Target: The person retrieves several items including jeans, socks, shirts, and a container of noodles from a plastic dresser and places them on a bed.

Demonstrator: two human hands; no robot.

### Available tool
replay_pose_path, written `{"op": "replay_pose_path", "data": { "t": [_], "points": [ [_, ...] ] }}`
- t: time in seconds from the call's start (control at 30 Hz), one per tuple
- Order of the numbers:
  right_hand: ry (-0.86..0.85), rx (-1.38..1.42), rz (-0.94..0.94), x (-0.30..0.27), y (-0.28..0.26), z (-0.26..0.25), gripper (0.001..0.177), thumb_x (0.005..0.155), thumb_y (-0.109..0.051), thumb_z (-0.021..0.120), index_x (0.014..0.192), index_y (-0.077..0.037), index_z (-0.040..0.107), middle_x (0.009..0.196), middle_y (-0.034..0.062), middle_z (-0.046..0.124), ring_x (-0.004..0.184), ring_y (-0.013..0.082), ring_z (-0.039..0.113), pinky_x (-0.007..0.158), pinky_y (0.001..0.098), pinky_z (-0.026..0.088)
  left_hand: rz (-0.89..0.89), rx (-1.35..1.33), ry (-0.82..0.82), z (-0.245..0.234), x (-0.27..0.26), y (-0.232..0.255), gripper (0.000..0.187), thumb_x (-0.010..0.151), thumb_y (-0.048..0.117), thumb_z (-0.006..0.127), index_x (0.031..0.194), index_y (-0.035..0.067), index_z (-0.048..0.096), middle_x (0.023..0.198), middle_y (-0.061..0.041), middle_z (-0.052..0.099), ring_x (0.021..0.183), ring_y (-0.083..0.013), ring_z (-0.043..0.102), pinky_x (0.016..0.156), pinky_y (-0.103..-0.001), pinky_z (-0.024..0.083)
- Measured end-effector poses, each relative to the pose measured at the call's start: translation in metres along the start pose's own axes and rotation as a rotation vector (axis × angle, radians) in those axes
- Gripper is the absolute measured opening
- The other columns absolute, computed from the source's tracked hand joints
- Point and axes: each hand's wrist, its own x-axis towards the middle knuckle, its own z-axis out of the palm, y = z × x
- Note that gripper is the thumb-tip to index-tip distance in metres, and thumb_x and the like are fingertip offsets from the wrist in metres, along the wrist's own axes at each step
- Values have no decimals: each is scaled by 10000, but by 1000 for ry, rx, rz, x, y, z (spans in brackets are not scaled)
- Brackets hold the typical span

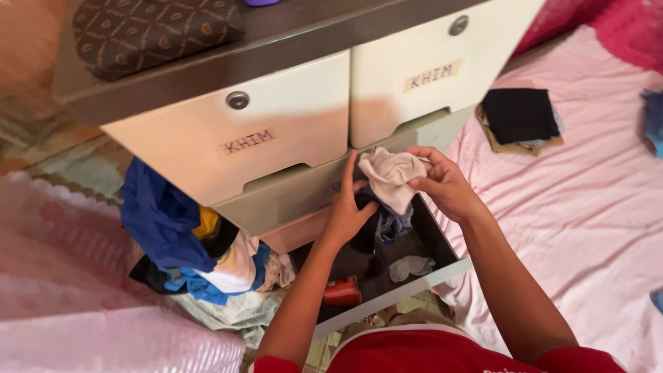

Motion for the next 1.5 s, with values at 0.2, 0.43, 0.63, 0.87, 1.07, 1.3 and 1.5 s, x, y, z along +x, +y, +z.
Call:
{"op": "replay_pose_path", "data": {
  "t": [0.2, 0.43, 0.63, 0.87, 1.07, 1.3, 1.5],
  "points": [
    [-94, 122, 36, 36, 13, -5, 208, 1007, -84, 658, 1201, -26, 609, 1114, 80, 721, 1011, 144, 675, 882, 287, 545, 65, 130, 143, -5, -13, -31, 948, 859, 12, 786, 1613, 113, 221, 1480, -216, 565, 1354, -341, 582, 1076, -431, 474],
    [-245, 97, 92, 78, 15, 27, 218, 1026, -124, 649, 1227, -84, 576, 1078, 46, 714, 973, 117, 672, 837, 269, 542, 133, 54, 478, -17, -42, -14, 825, 853, -25, 740, 1560, 72, 325, 1549, -167, 489, 1181, -254, 653, 1000, -372, 515],
    [-413, 120, 185, 95, 22, 78, 340, 1022, -166, 665, 1335, -99, 549, 1103, 84, 698, 993, 137, 664, 841, 292, 540, 156, 192, 795, -39, -83, 13, 702, 869, -78, 699, 1495, 51, 410, 1501, -141, 518, 1268, -246, 585, 1050, -361, 489],
    [-719, 44, 247, 92, 35, 135, 618, 892, -158, 751, 1447, -59, 499, 1280, 51, 672, 1146, 148, 643, 983, 326, 537, 133, 164, 1040, -58, -135, 32, 406, 922, -114, 622, 1292, 41, 555, 1206, -90, 667, 1156, -193, 649, 1011, -317, 508],
    [-893, -140, 371, 88, 63, 175, 634, 879, -144, 763, 1460, -37, 533, 1325, 44, 655, 1191, 142, 612, 1019, 319, 487, 132, -46, 1198, -75, -170, 40, 360, 933, -123, 596, 1239, 60, 550, 1081, -47, 648, 961, -102, 623, 847, -243, 514],
    [-1189, -252, 252, 88, 113, 228, 494, 849, -10, 716, 1328, -11, 596, 1282, 54, 652, 1209, 150, 610, 1052, 320, 476, 172, -182, 1244, -88, -213, 50, 400, 977, -127, 554, 1330, 60, 554, 1032, -47, 635, 903, -93, 588, 813, -215, 489],
    [-917, 12, 519, 66, 149, 284, 392, 886, 52, 580, 1267, -12, 652, 1135, 68, 734, 1005, 189, 697, 888, 342, 546, 240, -326, 1367, -101, -271, 73, 375, 1097, 112, 504, 1462, 29, 532, 1172, -148, 663, 909, -177, 651, 820, -341, 560]
  ]
}}
